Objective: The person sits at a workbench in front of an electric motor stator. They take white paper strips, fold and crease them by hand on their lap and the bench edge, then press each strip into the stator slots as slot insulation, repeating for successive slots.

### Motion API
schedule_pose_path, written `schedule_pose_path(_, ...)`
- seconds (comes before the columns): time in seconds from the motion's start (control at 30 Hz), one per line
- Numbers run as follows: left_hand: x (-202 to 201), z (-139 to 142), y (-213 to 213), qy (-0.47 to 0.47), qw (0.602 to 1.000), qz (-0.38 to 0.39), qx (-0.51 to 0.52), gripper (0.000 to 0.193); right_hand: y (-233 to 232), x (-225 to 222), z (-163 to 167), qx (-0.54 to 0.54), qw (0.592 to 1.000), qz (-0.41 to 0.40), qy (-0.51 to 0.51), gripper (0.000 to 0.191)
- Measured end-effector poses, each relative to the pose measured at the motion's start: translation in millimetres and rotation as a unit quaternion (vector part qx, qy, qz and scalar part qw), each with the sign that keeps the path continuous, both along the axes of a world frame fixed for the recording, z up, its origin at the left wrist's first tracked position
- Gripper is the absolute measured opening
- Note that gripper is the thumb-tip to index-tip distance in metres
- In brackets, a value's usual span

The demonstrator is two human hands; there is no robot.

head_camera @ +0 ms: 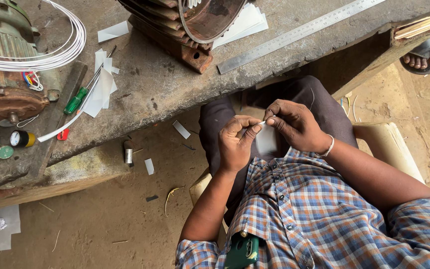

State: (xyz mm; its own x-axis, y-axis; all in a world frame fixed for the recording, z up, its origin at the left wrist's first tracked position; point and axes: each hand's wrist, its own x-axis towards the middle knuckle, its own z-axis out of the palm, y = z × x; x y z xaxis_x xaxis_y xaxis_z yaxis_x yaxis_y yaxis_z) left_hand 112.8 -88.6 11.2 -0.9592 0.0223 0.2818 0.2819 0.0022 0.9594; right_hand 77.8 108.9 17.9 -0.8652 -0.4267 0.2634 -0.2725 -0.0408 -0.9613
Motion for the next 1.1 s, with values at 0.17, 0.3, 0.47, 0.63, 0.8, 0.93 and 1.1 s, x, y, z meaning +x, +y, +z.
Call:
schedule_pose_path(0.17, -5.7, -17.7, -2.9, -0.139, 0.969, -0.063, 0.194, 0.009, -0.2, -2.4, -13.7, -0.064, 0.991, 0.046, -0.109, 0.015)
schedule_pose_path(0.3, -6.4, -24.3, -1.9, -0.141, 0.957, -0.103, 0.231, 0.01, 9.1, -7.9, -27.0, -0.109, 0.965, 0.094, -0.219, 0.016)
schedule_pose_path(0.47, -1.1, -25.2, 2.0, -0.124, 0.964, -0.113, 0.208, 0.01, 10.4, -10.6, -44.3, -0.14, 0.947, 0.066, -0.28, 0.017)
schedule_pose_path(0.63, -8.7, -27.5, 8.0, -0.154, 0.956, -0.106, 0.227, 0.011, 5.1, -8.0, -50.1, -0.234, 0.917, 0.097, -0.308, 0.019)
schedule_pose_path(0.8, -7.0, -29.3, 6.8, -0.151, 0.955, -0.126, 0.222, 0.012, 9.8, -9.0, -48.8, -0.212, 0.923, 0.11, -0.303, 0.02)
schedule_pose_path(0.93, -2.8, -28.9, 4.0, -0.132, 0.963, -0.138, 0.193, 0.01, 8.1, -10.4, -56.0, -0.195, 0.935, 0.11, -0.276, 0.019)
schedule_pose_path(1.1, -7.8, -25.9, 3.3, -0.091, 0.984, -0.098, 0.117, 0.003, 8.5, -12.1, -65.8, -0.21, 0.936, 0.111, -0.259, 0.018)
